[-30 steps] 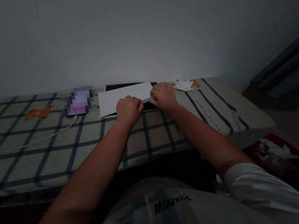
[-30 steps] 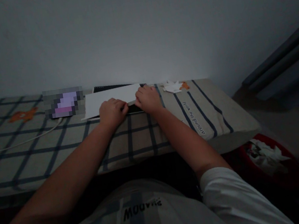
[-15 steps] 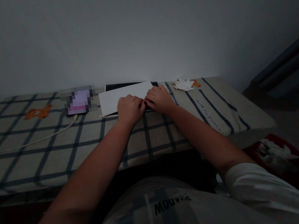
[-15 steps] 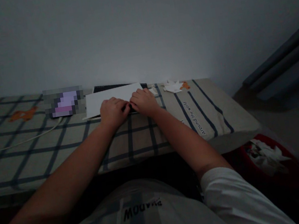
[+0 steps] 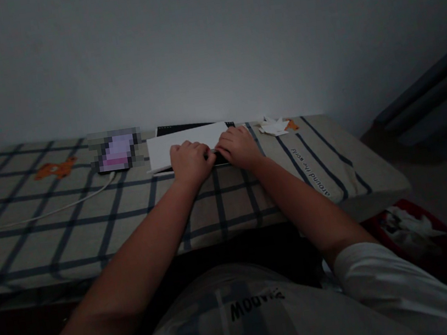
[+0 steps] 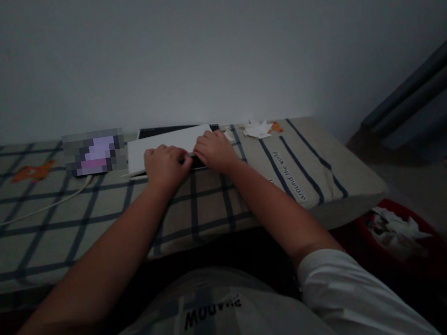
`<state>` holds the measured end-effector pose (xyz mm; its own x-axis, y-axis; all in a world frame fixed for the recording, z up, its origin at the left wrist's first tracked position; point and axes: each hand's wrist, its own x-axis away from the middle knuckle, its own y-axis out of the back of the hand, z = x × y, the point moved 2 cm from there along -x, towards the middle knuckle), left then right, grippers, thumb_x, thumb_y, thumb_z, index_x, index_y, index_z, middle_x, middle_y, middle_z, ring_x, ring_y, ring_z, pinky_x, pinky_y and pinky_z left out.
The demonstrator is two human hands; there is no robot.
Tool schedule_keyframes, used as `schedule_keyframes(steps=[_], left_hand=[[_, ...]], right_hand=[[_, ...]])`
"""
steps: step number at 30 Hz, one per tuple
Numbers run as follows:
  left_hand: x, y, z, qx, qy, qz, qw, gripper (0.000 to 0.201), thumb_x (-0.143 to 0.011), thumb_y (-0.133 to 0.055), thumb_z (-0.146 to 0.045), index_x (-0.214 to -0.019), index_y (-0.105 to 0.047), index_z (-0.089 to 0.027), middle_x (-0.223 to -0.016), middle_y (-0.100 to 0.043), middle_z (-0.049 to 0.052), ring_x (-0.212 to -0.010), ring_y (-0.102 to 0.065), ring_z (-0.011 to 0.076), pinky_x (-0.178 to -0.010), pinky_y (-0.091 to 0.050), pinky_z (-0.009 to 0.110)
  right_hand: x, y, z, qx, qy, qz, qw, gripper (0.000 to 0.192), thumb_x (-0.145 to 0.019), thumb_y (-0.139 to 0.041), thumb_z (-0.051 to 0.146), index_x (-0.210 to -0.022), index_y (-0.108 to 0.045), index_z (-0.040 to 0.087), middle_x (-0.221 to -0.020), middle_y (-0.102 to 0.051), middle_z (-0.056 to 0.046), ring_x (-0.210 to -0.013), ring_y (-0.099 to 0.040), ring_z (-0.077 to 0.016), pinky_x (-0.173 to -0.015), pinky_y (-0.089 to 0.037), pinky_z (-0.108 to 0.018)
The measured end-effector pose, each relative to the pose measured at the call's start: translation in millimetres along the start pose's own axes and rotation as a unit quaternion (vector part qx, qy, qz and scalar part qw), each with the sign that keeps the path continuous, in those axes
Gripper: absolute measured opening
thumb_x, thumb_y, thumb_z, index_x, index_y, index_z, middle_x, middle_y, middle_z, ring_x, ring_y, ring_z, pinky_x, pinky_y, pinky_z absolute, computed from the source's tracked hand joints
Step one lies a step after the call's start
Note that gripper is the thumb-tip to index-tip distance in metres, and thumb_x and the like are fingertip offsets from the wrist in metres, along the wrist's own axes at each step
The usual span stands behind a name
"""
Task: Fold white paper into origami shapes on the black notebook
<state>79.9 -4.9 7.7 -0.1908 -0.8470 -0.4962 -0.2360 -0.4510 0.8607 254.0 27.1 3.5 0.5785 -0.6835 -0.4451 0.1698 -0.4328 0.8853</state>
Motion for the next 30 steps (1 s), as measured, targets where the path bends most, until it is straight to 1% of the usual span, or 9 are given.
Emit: schedule_keyframes(steps=[2, 6, 9, 12, 15, 18, 22, 26, 30], left_hand=[[-0.1, 0.7, 0.4, 0.004, 0.004, 0.007, 1.0, 0.035, -0.107, -0.057, -0.032, -0.102, -0.091, -0.024, -0.115, -0.091, 0.015, -0.117, -0.076, 0.0377, -0.1, -0.045, 0.056], [-0.9, 2.0, 2.1, 0.014, 0.028, 0.026, 0.999, 0.039, -0.109, -0.055, -0.032, -0.109, -0.092, -0.02, -0.12, -0.09, 0.018, -0.124, -0.075, 0.0395, -0.105, -0.045, 0.057], [-2.0, 2.4, 3.9, 0.016, 0.038, 0.034, 0.999, 0.039, -0.109, -0.056, -0.033, -0.112, -0.092, -0.02, -0.123, -0.09, 0.018, -0.127, -0.075, 0.0404, -0.106, -0.045, 0.058], [-2.3, 2.0, 5.5, 0.02, 0.039, 0.04, 0.998, 0.038, -0.108, -0.058, -0.034, -0.115, -0.093, -0.021, -0.125, -0.09, 0.018, -0.128, -0.075, 0.0401, -0.106, -0.046, 0.057], [-1.1, 1.0, 5.7, 0.028, 0.033, 0.038, 0.998, 0.039, -0.109, -0.057, -0.034, -0.116, -0.093, -0.022, -0.125, -0.09, 0.017, -0.128, -0.074, 0.0392, -0.108, -0.045, 0.057], [0.8, -0.1, 3.9, 0.035, 0.027, 0.037, 0.998, 0.041, -0.11, -0.055, -0.035, -0.117, -0.093, -0.021, -0.125, -0.089, 0.017, -0.128, -0.074, 0.0389, -0.109, -0.045, 0.057], [1.6, 0.0, 0.0, 0.03, 0.025, 0.041, 0.998, 0.041, -0.11, -0.055, -0.034, -0.116, -0.093, -0.021, -0.124, -0.09, 0.016, -0.127, -0.074, 0.0386, -0.108, -0.046, 0.057], [-0.2, 1.7, 1.5, 0.037, 0.058, 0.029, 0.997, 0.038, -0.107, -0.058, -0.035, -0.113, -0.094, -0.023, -0.122, -0.091, 0.014, -0.124, -0.074, 0.0387, -0.109, -0.048, 0.058], [-2.3, 2.5, 6.2, 0.05, 0.077, 0.012, 0.996, 0.034, -0.103, -0.063, -0.035, -0.107, -0.095, -0.024, -0.115, -0.091, 0.015, -0.119, -0.074, 0.0402, -0.106, -0.049, 0.059]], right_hand=[[0.5, 0.0, -1.3, -0.002, -0.003, -0.002, 1.0, 0.032, -0.119, -0.057, 0.026, -0.117, -0.087, 0.016, -0.125, -0.085, -0.016, -0.122, -0.062, -0.0348, -0.104, -0.035, -0.048], [0.9, -0.5, -4.3, -0.008, -0.012, -0.006, 1.0, 0.034, -0.119, -0.054, 0.027, -0.117, -0.087, 0.017, -0.125, -0.085, -0.017, -0.122, -0.061, -0.0354, -0.103, -0.036, -0.048], [0.6, -1.0, -6.6, -0.01, -0.014, 0.0, 1.0, 0.035, -0.12, -0.054, 0.028, -0.118, -0.086, 0.017, -0.126, -0.084, -0.017, -0.123, -0.061, -0.0361, -0.103, -0.036, -0.049], [0.5, -1.8, -7.9, -0.007, -0.019, 0.01, 1.0, 0.034, -0.12, -0.054, 0.028, -0.119, -0.086, 0.016, -0.128, -0.084, -0.018, -0.125, -0.061, -0.0362, -0.104, -0.036, -0.049], [1.0, -2.3, -7.2, -0.005, -0.025, 0.002, 1.0, 0.033, -0.119, -0.054, 0.027, -0.118, -0.086, 0.017, -0.126, -0.084, -0.017, -0.125, -0.061, -0.0359, -0.105, -0.037, -0.048], [2.3, -3.1, -5.5, -0.006, -0.021, 0.0, 1.0, 0.033, -0.119, -0.054, 0.026, -0.118, -0.086, 0.017, -0.125, -0.083, -0.017, -0.124, -0.061, -0.0353, -0.104, -0.037, -0.048], [3.3, -4.5, -5.8, -0.002, -0.016, -0.001, 1.0, 0.035, -0.12, -0.052, 0.027, -0.118, -0.086, 0.018, -0.125, -0.083, -0.016, -0.123, -0.06, -0.035, -0.104, -0.036, -0.048], [3.2, -5.1, -7.6, -0.007, -0.013, -0.012, 1.0, 0.036, -0.121, -0.051, 0.028, -0.118, -0.086, 0.019, -0.126, -0.083, -0.016, -0.123, -0.059, -0.0352, -0.104, -0.035, -0.048], [2.8, -4.7, -7.7, -0.011, -0.022, -0.011, 1.0, 0.036, -0.121, -0.052, 0.029, -0.12, -0.086, 0.019, -0.128, -0.083, -0.016, -0.124, -0.06, -0.0356, -0.105, -0.036, -0.049]])
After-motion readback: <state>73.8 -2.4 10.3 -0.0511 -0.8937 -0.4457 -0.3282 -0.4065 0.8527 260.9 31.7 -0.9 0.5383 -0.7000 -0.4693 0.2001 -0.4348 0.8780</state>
